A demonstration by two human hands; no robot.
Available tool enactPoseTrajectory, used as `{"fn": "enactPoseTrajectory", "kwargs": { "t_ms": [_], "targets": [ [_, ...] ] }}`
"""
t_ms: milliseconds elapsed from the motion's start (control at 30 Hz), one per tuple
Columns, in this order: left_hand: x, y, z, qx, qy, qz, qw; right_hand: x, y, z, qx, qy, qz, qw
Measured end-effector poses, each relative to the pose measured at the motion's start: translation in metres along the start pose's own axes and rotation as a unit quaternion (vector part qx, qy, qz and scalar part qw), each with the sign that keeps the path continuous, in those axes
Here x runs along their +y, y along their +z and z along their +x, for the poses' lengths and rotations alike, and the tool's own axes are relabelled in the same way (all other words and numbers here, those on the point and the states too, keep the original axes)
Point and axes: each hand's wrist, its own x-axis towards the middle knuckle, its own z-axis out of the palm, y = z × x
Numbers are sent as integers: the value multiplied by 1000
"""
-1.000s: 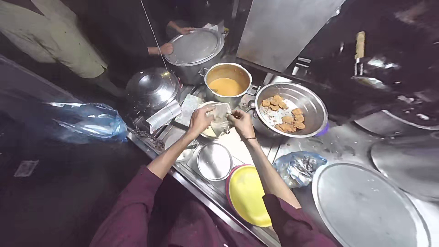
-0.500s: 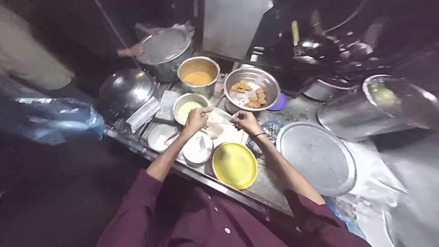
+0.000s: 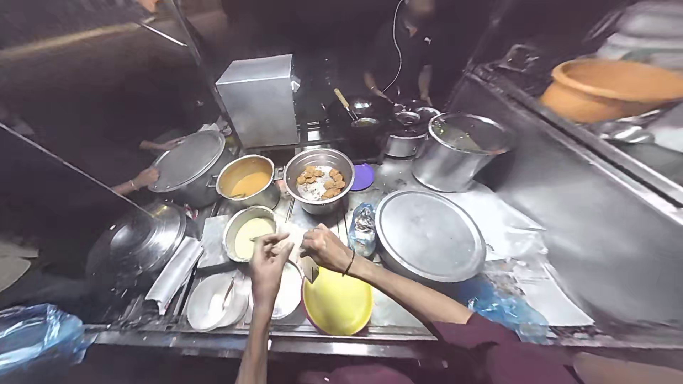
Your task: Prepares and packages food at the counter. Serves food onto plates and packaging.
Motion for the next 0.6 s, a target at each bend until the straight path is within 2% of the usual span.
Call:
{"fn": "enactPoseTrajectory", "kwargs": {
  "t_ms": [67, 133, 200, 267, 333, 433, 533, 600],
  "targets": [
    [-8, 13, -14, 0, -13, -40, 999, -4, -23, 4, -6, -3, 8, 1000],
    [-15, 43, -38, -43, -88, -43, 994, -13, -37, 6, -1, 2, 31, 1000],
    [-12, 78, -57, -58, -141, -115, 982, -25, -51, 7, -6, -10, 27, 1000],
    [-5, 102, -65, -33, -127, -159, 979, -35, -66, 6, -12, -50, -29, 998],
    [-14, 106, -59, -29, -86, -96, 991, -37, -79, 2, 7, -89, -81, 993],
    [-7, 84, -27, -115, -66, -12, 991, -20, -106, -3, 62, -103, -68, 990],
    [19, 56, -5, -201, -22, 133, 970, 2, -125, -7, 104, -94, -48, 989],
    [34, 43, 8, -176, 43, 252, 951, 14, -140, -9, 105, -126, -57, 985]
  ]
}}
